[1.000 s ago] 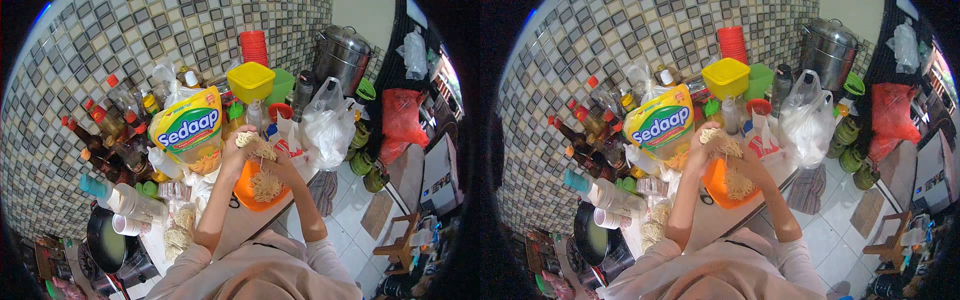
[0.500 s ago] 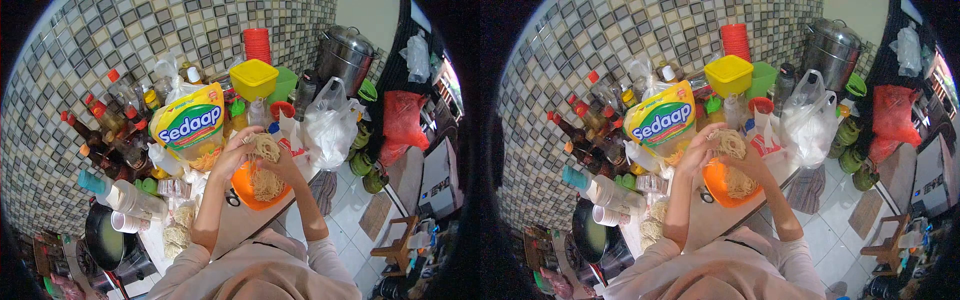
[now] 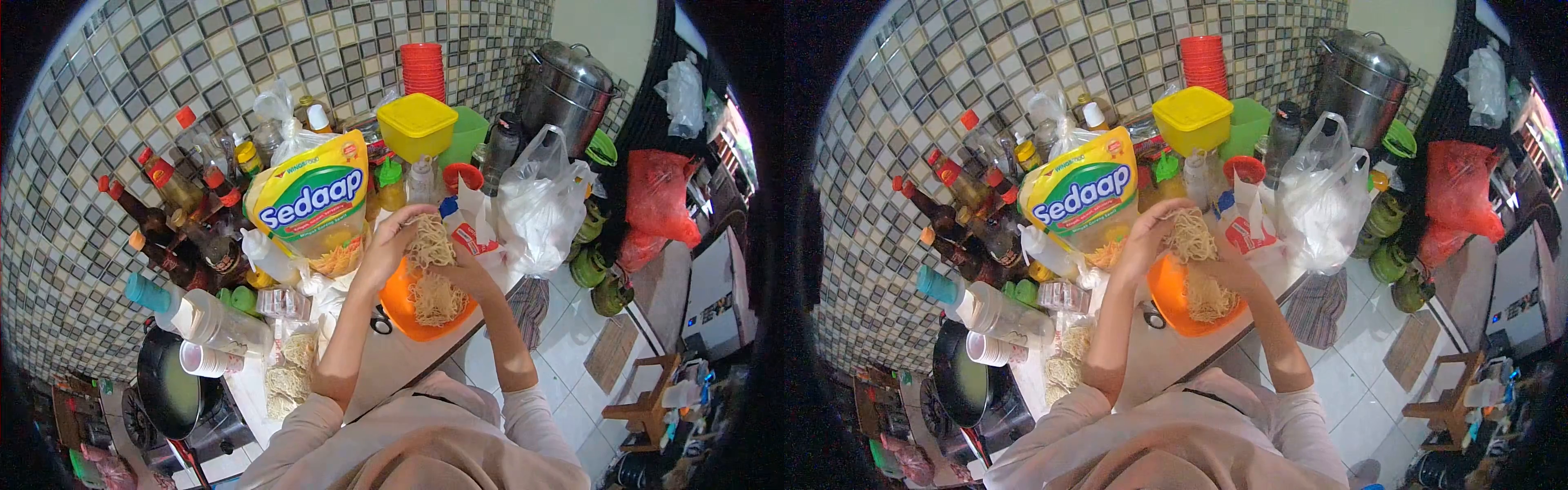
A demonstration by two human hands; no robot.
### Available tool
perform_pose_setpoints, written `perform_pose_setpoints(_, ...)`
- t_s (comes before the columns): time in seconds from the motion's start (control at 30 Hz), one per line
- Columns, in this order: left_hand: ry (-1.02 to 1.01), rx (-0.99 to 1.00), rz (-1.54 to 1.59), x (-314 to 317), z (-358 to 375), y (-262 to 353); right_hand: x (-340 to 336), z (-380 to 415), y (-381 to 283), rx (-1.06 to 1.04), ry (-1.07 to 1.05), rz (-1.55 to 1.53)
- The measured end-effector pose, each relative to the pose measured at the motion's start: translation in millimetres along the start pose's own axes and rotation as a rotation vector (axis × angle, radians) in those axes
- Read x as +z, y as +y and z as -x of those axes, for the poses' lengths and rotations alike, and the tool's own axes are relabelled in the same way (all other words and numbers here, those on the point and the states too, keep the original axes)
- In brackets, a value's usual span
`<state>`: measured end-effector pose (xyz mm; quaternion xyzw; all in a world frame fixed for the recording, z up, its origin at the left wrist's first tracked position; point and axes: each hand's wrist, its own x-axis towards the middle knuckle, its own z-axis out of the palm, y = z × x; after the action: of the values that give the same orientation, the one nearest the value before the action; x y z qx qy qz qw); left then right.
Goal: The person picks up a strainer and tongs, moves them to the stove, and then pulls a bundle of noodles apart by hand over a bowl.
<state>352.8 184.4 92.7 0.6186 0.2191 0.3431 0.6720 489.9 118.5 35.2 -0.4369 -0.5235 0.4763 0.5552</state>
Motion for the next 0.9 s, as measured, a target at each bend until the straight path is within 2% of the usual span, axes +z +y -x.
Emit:
perform_pose_setpoints(0.07, -0.036, 0.007, 0.011, -0.3, 0.4, -1.5, -3.6, -1.4, 0.6, 0.007, -0.029, 0.046)
perform_pose_setpoints(0.13, -0.119, 0.203, -0.176, -7.5, 2.8, -2.5, -5.5, -4.6, -4.9, 0.011, -0.059, 0.09)
perform_pose_setpoints(0.23, -0.018, 0.233, -0.305, -18.8, 9.9, 8.5, -8.0, -8.6, -19.3, 0.014, -0.057, 0.013)
perform_pose_setpoints(0.27, -0.018, 0.233, -0.307, -21.4, 10.2, 7.0, -8.1, -11.5, -22.4, 0.01, -0.008, -0.018)
perform_pose_setpoints(0.33, 0.037, 0.183, -0.049, -28.9, 8.2, -5.4, -8.5, -17.1, -27.8, 0.004, 0.04, -0.05)
perform_pose_setpoints(0.37, 0.039, 0.184, -0.05, -34.4, 3.1, -25.4, -8.2, -19.6, -29.8, -0.026, 0.011, -0.22)
perform_pose_setpoints(0.4, -0.003, 0.147, 0.13, -39.4, -4.8, -53.8, -7.2, -22.2, -32.4, -0.055, -0.02, -0.391)
perform_pose_setpoints(0.43, -0.046, 0.112, 0.311, -38.4, -8.8, -69.8, 0.4, -23.9, -44.7, -0.055, -0.024, -0.391)
perform_pose_setpoints(0.47, -0.045, 0.115, 0.311, -30.2, -5.7, -72.3, 12.8, -24.3, -65.3, -0.069, 0.091, -0.451)
perform_pose_setpoints(0.5, -0.07, 0.171, 0.074, -19.6, -0.5, -73.8, 19.2, -25.2, -79.8, -0.082, 0.209, -0.509)
perform_pose_setpoints(0.53, -0.093, 0.225, -0.163, -10.7, 2.2, -73.6, 18.0, -28.1, -85.4, -0.082, 0.209, -0.507)
perform_pose_setpoints(0.6, -0.159, 0.215, -0.149, 1.0, 2.7, -70.0, 15.0, -36.4, -95.8, -0.104, 0.083, -0.635)
perform_pose_setpoints(0.63, -0.225, 0.207, -0.137, 6.1, 2.7, -67.6, 15.4, -39.5, -103.2, -0.104, 0.084, -0.635)
perform_pose_setpoints(0.77, -0.256, 0.117, -0.102, 20.1, 2.5, -59.1, 13.4, -49.9, -132.1, -0.119, 0.083, -0.633)
perform_pose_setpoints(0.8, -0.235, 0.08, 0.023, 20.2, 2.4, -58.2, 12.3, -50.1, -137.0, -0.143, 0.07, -0.593)
perform_pose_setpoints(0.83, -0.214, 0.042, 0.147, 20.3, 2.3, -57.3, 15.7, -49.4, -142.5, -0.189, 0.18, -0.569)
perform_pose_setpoints(0.9, -0.213, 0.028, 0.047, 11.3, 1.1, -51.2, 8.7, -44.5, -156.7, -0.164, 0.219, -0.583)
